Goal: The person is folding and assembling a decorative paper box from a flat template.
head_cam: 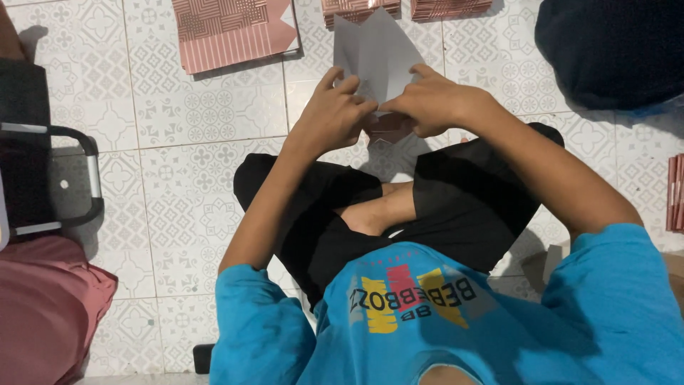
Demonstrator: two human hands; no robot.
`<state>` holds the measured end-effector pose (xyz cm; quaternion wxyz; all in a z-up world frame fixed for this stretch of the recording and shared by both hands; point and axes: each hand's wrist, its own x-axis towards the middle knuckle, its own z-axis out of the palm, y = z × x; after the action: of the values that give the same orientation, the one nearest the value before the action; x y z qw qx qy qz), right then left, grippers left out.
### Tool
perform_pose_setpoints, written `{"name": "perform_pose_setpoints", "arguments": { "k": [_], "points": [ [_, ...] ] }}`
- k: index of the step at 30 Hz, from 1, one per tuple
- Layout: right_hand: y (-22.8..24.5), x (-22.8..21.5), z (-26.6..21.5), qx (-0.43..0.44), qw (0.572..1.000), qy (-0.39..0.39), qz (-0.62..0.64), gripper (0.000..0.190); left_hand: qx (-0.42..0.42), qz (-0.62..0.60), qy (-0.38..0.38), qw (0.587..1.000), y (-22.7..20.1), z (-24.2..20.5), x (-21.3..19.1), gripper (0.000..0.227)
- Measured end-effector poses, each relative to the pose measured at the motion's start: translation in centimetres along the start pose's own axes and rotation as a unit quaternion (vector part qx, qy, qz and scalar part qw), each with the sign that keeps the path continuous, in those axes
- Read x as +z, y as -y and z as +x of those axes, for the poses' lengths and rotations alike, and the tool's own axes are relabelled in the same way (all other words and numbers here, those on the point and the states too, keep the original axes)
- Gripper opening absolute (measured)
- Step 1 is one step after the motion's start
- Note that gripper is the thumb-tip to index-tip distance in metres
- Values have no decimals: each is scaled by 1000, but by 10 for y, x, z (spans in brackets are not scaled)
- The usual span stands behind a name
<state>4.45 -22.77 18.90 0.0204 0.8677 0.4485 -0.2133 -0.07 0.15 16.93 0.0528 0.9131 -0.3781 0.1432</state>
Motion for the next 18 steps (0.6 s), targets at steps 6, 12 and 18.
{"name": "perform_pose_setpoints", "arguments": {
  "k": [6,12,18],
  "points": [
    [-25,9,-9,-26,999,-39,8,64,-8,-5,-16,1000,9,-4,5,44],
    [-34,8,-20,-12,996,-87,11,54,-20,-13,-47,999,2,-4,-7,51],
    [-34,9,-21,-19,992,-126,3,66,24,43,-109,993,-11,-24,27,41]
  ]
}}
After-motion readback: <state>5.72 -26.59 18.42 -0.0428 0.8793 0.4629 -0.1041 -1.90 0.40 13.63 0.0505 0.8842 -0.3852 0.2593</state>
